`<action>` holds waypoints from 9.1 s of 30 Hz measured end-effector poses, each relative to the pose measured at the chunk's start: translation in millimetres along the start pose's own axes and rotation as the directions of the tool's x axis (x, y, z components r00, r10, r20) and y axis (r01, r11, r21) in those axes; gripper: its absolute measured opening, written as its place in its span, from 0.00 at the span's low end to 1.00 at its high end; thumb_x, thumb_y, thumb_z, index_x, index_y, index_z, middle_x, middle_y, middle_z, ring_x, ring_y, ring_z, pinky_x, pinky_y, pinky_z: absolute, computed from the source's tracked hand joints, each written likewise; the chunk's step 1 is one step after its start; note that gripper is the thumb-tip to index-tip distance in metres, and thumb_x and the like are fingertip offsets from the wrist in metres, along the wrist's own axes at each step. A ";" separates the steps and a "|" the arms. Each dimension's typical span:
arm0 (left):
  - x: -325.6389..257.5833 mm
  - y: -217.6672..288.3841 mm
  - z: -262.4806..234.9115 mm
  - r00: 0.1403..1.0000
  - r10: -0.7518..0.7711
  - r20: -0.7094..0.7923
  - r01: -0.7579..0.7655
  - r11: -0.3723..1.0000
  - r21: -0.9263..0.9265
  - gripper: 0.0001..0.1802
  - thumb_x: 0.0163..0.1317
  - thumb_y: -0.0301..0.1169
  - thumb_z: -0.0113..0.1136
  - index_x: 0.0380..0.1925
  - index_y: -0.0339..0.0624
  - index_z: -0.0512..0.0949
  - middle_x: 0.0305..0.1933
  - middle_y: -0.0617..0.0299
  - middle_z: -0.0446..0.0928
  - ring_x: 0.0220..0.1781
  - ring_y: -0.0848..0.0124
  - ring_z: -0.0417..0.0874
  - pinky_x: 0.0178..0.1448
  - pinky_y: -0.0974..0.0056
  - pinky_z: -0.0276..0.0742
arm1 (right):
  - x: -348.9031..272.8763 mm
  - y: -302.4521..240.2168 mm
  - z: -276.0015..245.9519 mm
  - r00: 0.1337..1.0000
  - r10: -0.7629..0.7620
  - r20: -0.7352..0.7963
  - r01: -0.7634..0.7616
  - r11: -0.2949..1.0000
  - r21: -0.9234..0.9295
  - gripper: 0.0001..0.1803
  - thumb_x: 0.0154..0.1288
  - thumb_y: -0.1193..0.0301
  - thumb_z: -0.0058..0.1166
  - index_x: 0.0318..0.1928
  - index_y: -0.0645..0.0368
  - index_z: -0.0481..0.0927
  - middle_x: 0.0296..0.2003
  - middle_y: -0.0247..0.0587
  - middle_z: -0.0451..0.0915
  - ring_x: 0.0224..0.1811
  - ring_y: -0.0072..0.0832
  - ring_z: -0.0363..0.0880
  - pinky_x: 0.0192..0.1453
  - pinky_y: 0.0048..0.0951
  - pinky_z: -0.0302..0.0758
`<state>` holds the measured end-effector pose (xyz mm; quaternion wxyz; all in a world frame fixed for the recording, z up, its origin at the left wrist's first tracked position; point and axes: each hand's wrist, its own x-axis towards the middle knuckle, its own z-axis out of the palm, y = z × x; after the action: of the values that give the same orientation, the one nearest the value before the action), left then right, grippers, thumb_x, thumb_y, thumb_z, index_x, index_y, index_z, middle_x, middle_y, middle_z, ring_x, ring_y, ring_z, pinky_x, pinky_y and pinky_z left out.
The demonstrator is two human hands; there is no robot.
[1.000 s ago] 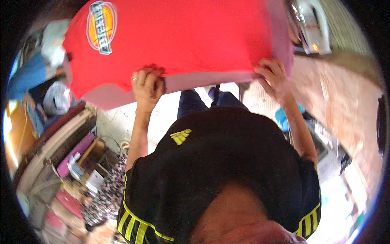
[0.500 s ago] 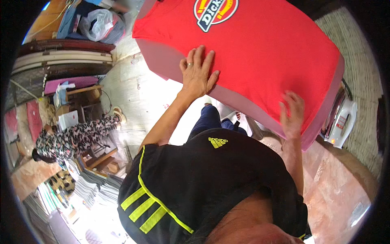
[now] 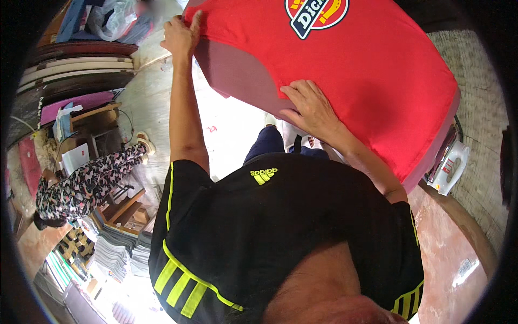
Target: The person irons a dark blue Dickies t-shirt on a pink ironing board, smoothing the fabric and using a steam iron. After finishing, they fold the shirt and place it on a nearby surface. They then pick up a red Dickies t-shirt, lay it on the board, and begin ironing it.
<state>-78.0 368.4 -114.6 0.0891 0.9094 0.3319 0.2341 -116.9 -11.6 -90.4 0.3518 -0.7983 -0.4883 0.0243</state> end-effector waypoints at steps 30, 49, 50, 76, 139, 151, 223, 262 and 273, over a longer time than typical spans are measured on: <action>46.6 184.5 89.8 0.728 0.677 0.108 -0.681 0.733 0.002 0.43 0.62 0.70 0.42 0.72 0.63 0.60 0.78 0.58 0.53 0.78 0.47 0.51 0.74 0.34 0.43 | -140.3 272.6 -239.8 0.563 0.531 -0.634 -0.803 0.168 -0.572 0.43 0.69 0.37 0.37 0.72 0.56 0.61 0.72 0.50 0.58 0.74 0.47 0.57 0.74 0.50 0.56; -25.7 245.1 72.7 0.608 0.784 0.125 -0.782 0.619 -0.071 0.37 0.67 0.58 0.46 0.72 0.56 0.61 0.78 0.51 0.51 0.79 0.46 0.49 0.72 0.31 0.44 | -165.2 245.5 -223.9 0.565 0.529 -0.633 -0.805 0.186 -0.563 0.41 0.70 0.39 0.41 0.73 0.53 0.58 0.74 0.43 0.54 0.77 0.45 0.49 0.77 0.51 0.48; -41.0 262.1 71.0 0.547 0.828 0.126 -0.824 0.559 -0.092 0.38 0.67 0.59 0.45 0.72 0.55 0.60 0.78 0.50 0.50 0.80 0.47 0.47 0.72 0.32 0.43 | -176.8 232.6 -215.3 0.539 0.548 -0.640 -0.818 0.162 -0.551 0.42 0.69 0.38 0.40 0.73 0.52 0.58 0.74 0.43 0.54 0.77 0.45 0.49 0.78 0.51 0.48; -289.7 329.7 -27.7 0.182 0.977 0.109 -0.791 0.211 -0.574 0.42 0.63 0.57 0.55 0.71 0.46 0.60 0.78 0.51 0.49 0.79 0.47 0.46 0.75 0.37 0.41 | -332.4 73.0 -340.7 0.162 0.836 -0.524 -0.925 0.314 0.215 0.23 0.69 0.54 0.52 0.47 0.63 0.79 0.29 0.43 0.80 0.26 0.27 0.78 0.30 0.32 0.75; -289.4 328.9 -16.3 -0.011 0.979 0.204 -0.711 0.136 -0.690 0.50 0.58 0.60 0.57 0.72 0.40 0.55 0.79 0.45 0.43 0.80 0.43 0.40 0.75 0.32 0.39 | -174.6 137.9 -267.8 0.258 0.638 -0.725 -0.925 0.381 0.006 0.31 0.70 0.48 0.45 0.49 0.70 0.77 0.41 0.62 0.79 0.47 0.50 0.79 0.53 0.43 0.72; -292.2 330.4 -22.3 0.013 0.990 0.142 -0.765 0.102 -0.636 0.49 0.58 0.61 0.55 0.71 0.39 0.58 0.78 0.46 0.48 0.79 0.45 0.47 0.74 0.33 0.43 | -164.4 234.1 -345.4 0.221 0.710 -0.669 -0.960 0.278 -0.021 0.35 0.72 0.48 0.37 0.59 0.71 0.71 0.58 0.76 0.69 0.63 0.60 0.69 0.68 0.49 0.64; -199.1 79.1 -45.8 0.971 0.150 0.188 -0.004 0.792 -0.611 0.18 0.59 0.42 0.66 0.31 0.34 0.82 0.29 0.49 0.79 0.33 0.57 0.81 0.40 0.56 0.75 | -9.6 -47.1 -45.7 0.914 0.405 -0.027 -0.405 0.914 -0.004 0.27 0.72 0.52 0.45 0.41 0.71 0.71 0.36 0.69 0.78 0.41 0.61 0.80 0.45 0.51 0.73; 27.0 -43.1 30.1 0.981 0.161 0.105 -0.080 0.840 -0.536 0.26 0.59 0.52 0.65 0.37 0.36 0.83 0.31 0.49 0.83 0.34 0.58 0.84 0.43 0.58 0.77 | 34.8 -11.3 -86.5 0.782 0.595 0.185 -0.622 0.764 0.171 0.22 0.74 0.54 0.46 0.40 0.64 0.71 0.26 0.58 0.77 0.30 0.45 0.81 0.35 0.43 0.73; 29.3 -38.6 29.3 0.957 0.077 0.280 0.208 0.492 -0.846 0.17 0.64 0.40 0.66 0.28 0.35 0.80 0.20 0.69 0.72 0.24 0.81 0.66 0.29 0.71 0.63 | 59.7 -47.2 -48.8 0.808 0.570 0.152 -0.590 0.782 0.204 0.22 0.73 0.55 0.48 0.45 0.65 0.70 0.30 0.64 0.79 0.36 0.55 0.83 0.36 0.47 0.75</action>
<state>-65.9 416.7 -141.7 0.5890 0.7504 0.1875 0.2341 -103.1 22.7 -7.8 0.4011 -0.8591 -0.2265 0.2230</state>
